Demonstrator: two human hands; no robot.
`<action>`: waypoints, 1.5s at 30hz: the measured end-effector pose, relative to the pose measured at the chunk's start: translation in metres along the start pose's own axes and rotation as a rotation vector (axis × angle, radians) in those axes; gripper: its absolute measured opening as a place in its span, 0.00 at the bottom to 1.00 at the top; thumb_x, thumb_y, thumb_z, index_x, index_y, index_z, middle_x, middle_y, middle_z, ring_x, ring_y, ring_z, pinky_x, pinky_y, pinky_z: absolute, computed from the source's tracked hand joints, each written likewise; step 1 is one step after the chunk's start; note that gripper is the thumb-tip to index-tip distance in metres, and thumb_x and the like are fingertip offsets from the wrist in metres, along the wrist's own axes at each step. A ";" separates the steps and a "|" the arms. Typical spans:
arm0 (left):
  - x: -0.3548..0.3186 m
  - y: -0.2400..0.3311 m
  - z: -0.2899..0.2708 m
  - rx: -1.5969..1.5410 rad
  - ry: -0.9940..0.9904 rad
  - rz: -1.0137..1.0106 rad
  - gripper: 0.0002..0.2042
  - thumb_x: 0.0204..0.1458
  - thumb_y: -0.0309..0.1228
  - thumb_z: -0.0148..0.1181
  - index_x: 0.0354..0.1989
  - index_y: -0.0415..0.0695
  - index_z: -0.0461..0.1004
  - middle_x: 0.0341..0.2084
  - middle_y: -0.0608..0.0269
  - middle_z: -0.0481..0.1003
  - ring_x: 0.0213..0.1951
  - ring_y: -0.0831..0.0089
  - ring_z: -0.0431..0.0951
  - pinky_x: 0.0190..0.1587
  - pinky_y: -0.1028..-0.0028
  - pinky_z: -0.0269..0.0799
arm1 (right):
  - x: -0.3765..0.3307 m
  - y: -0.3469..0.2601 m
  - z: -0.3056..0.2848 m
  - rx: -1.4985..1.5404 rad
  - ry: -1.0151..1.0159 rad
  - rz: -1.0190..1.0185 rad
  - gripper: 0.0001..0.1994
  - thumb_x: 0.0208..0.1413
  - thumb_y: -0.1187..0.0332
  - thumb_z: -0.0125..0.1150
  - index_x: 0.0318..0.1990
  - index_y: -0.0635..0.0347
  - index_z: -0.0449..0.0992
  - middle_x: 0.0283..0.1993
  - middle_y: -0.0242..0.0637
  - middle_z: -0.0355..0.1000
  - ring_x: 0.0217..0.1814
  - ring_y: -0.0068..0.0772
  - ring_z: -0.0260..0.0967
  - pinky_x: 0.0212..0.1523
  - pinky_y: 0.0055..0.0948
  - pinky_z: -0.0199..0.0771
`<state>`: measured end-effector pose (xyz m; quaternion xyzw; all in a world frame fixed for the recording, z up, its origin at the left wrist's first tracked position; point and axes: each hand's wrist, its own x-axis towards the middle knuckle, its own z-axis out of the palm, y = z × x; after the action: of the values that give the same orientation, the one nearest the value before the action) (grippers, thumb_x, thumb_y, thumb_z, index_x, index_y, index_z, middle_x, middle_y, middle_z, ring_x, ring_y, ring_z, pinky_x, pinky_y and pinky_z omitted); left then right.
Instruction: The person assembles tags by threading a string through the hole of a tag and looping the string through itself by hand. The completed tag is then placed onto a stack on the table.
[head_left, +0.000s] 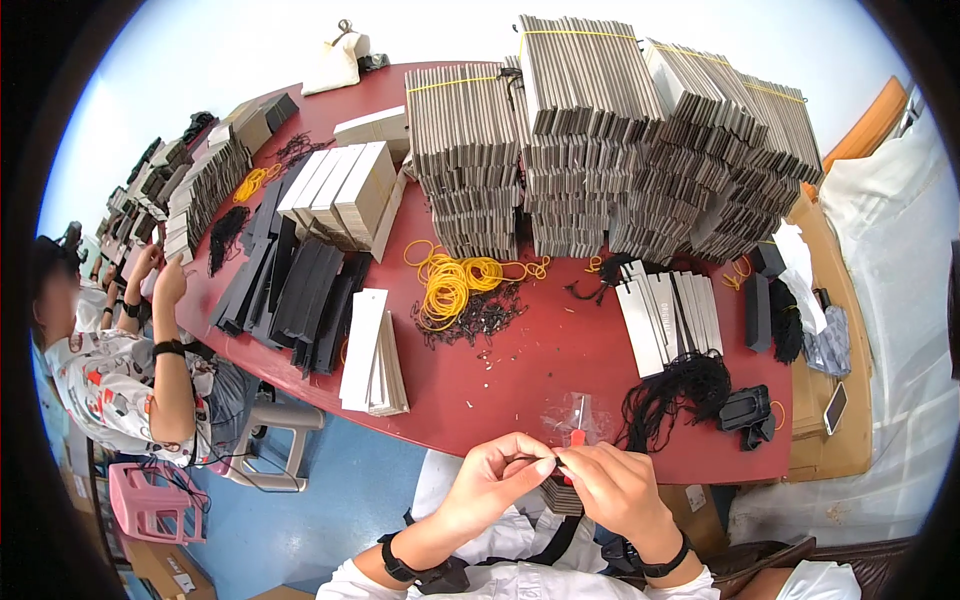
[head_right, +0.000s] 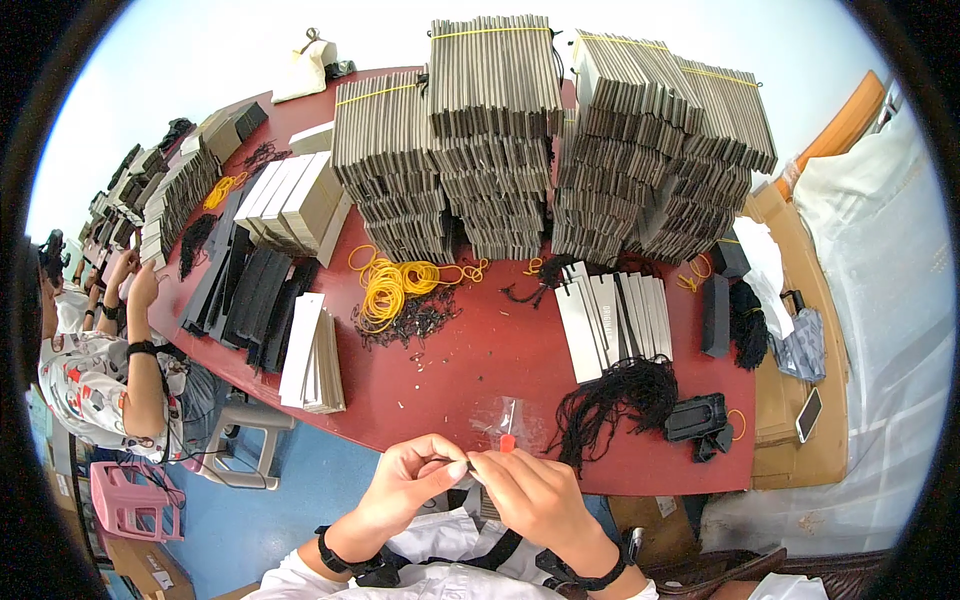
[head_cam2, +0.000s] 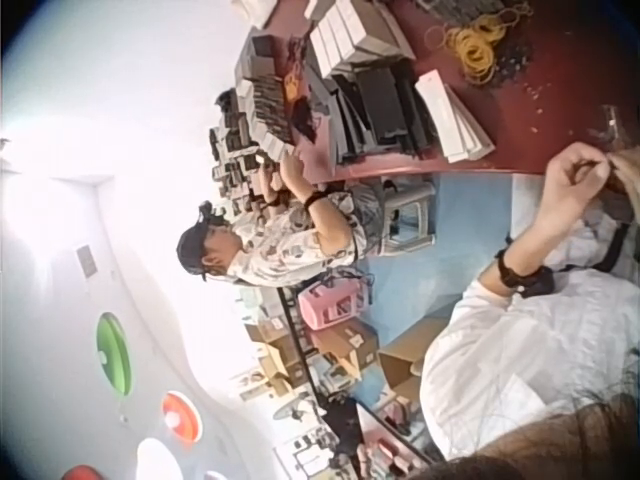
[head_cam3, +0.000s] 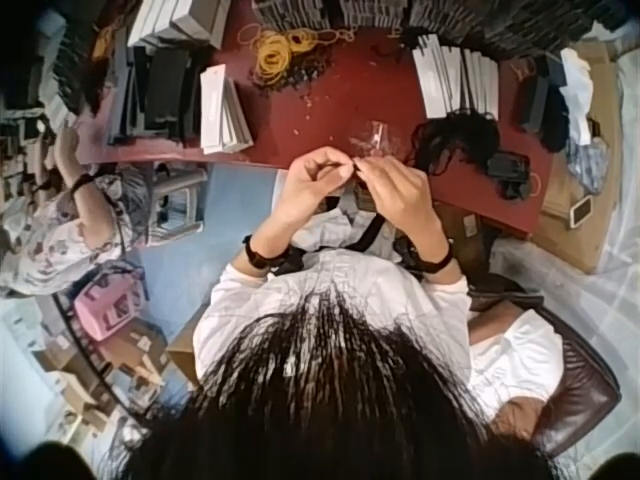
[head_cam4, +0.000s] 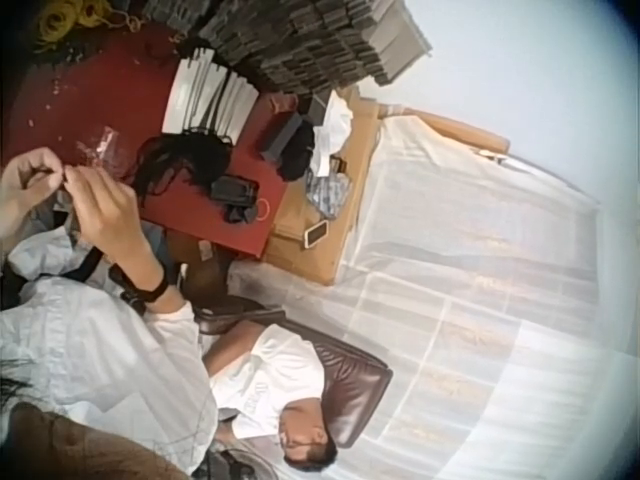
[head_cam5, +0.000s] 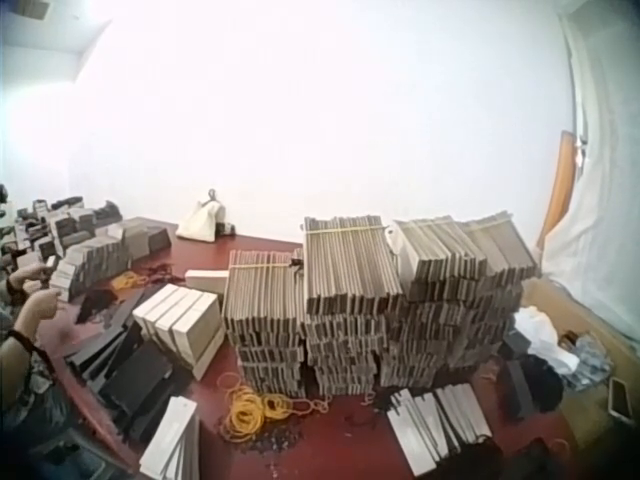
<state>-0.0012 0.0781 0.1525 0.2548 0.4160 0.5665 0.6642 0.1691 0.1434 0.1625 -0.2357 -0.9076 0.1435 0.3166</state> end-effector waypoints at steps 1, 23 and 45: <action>0.000 -0.002 -0.001 0.014 -0.007 0.007 0.05 0.56 0.24 0.59 0.39 0.37 0.74 0.32 0.70 0.74 0.32 0.88 0.68 0.38 0.85 0.64 | 0.000 0.000 -0.001 0.000 0.001 0.000 0.14 0.41 0.78 0.61 0.40 0.65 0.75 0.36 0.36 0.75 0.31 0.32 0.76 0.28 0.27 0.76; -0.006 -0.011 -0.005 0.183 -0.021 0.145 0.07 0.56 0.22 0.58 0.41 0.34 0.77 0.34 0.63 0.78 0.36 0.86 0.73 0.37 0.84 0.68 | 0.002 0.006 -0.001 0.305 -0.013 0.092 0.18 0.45 0.74 0.67 0.46 0.63 0.76 0.33 0.37 0.74 0.30 0.32 0.73 0.27 0.27 0.73; -0.013 0.009 -0.019 0.230 -0.151 0.057 0.06 0.58 0.20 0.52 0.43 0.39 0.69 0.17 0.80 0.56 0.20 0.90 0.51 0.24 0.83 0.47 | -0.009 0.014 -0.009 0.595 -0.283 0.244 0.05 0.48 0.76 0.64 0.34 0.61 0.79 0.25 0.35 0.78 0.26 0.26 0.78 0.26 0.21 0.76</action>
<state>-0.0224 0.0653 0.1525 0.3828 0.4196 0.5130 0.6436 0.1859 0.1514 0.1595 -0.2176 -0.8260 0.4696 0.2231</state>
